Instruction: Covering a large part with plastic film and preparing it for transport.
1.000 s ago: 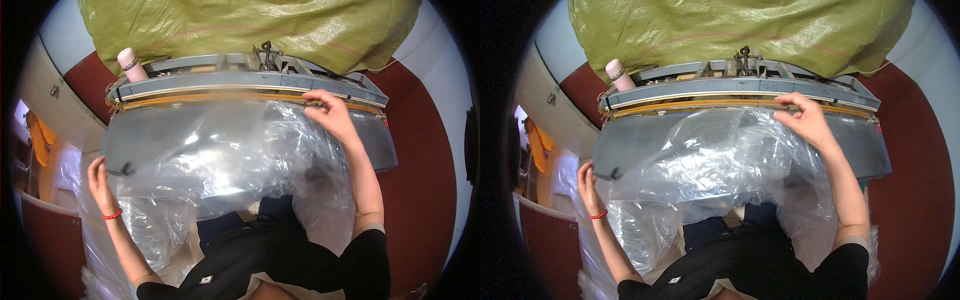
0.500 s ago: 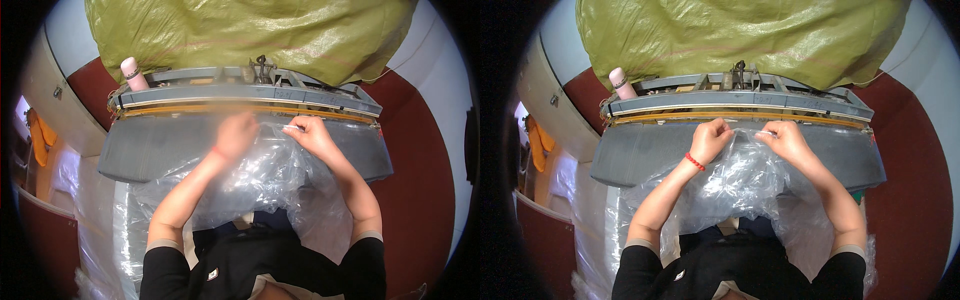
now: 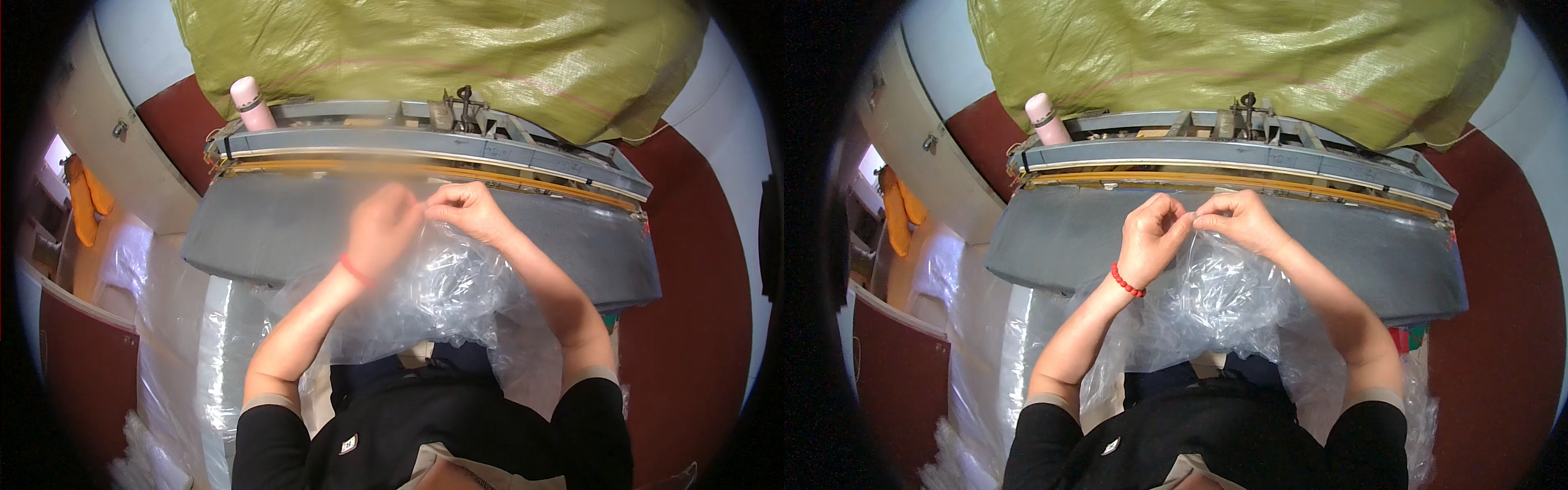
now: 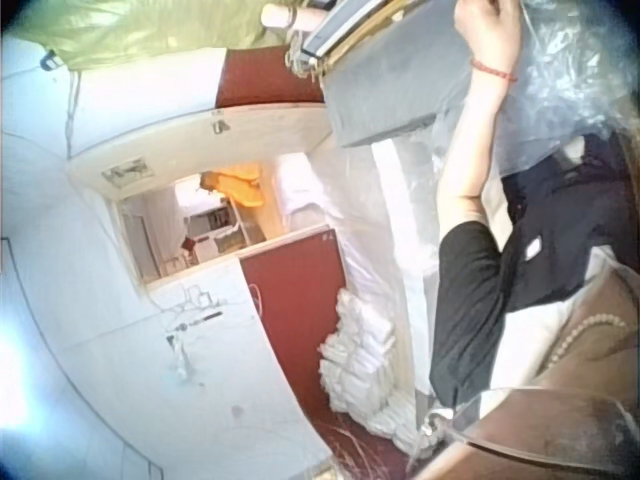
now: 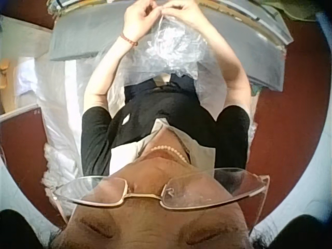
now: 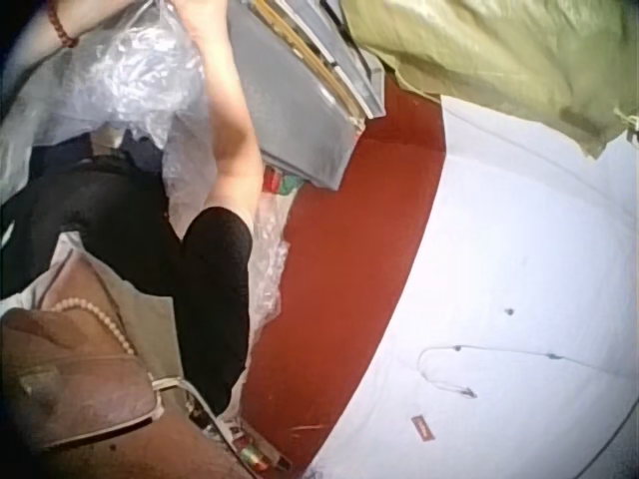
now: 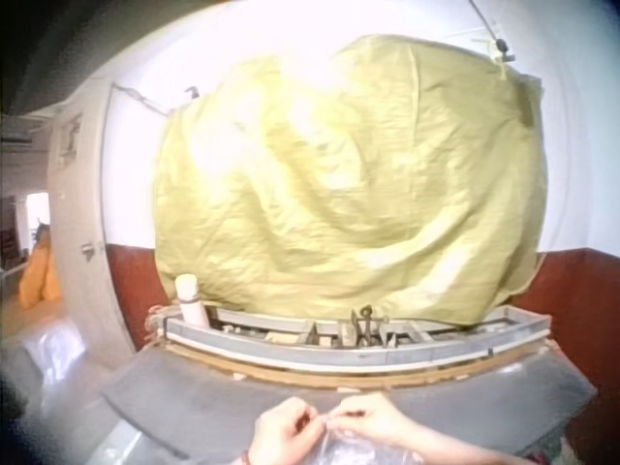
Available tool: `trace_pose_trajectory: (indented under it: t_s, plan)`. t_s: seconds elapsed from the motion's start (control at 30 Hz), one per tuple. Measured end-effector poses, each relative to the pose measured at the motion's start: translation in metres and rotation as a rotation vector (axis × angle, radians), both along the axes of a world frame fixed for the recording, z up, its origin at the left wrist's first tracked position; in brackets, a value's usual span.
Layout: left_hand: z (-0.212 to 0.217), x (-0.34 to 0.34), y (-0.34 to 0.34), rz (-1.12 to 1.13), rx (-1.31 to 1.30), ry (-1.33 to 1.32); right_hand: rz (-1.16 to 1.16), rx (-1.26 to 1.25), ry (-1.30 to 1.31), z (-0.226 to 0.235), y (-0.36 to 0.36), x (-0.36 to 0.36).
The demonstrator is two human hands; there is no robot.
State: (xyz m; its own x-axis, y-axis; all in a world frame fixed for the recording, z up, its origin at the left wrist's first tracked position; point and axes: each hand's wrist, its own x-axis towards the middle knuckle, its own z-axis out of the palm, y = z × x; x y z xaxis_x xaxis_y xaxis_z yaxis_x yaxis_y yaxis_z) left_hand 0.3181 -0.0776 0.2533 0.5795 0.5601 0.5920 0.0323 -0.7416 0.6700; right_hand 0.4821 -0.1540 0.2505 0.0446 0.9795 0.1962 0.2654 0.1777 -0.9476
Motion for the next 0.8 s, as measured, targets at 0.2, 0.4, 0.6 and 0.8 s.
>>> trace_pose_trajectory:
  t_s: [0.2, 0.4, 0.6, 0.8]
  plan:
    - [0.001, -0.047, 0.000, -0.565, -0.913, 0.279, -0.230, -0.067, 0.787, -0.023, -0.004, -0.016]
    - [-0.037, -0.118, -0.015, -0.932, -0.799, 0.657, -0.898, 0.226, 0.797, -0.072, -0.078, 0.093]
    - [-0.145, -0.267, 0.033, -0.507, -0.298, 1.500, -1.815, -0.097, -0.151, -0.095, -0.340, 0.250]
    - [-0.106, -0.417, 0.181, 0.549, 0.050, 1.735, -2.171, -0.032, -0.254, -0.137, -0.530, 0.307]
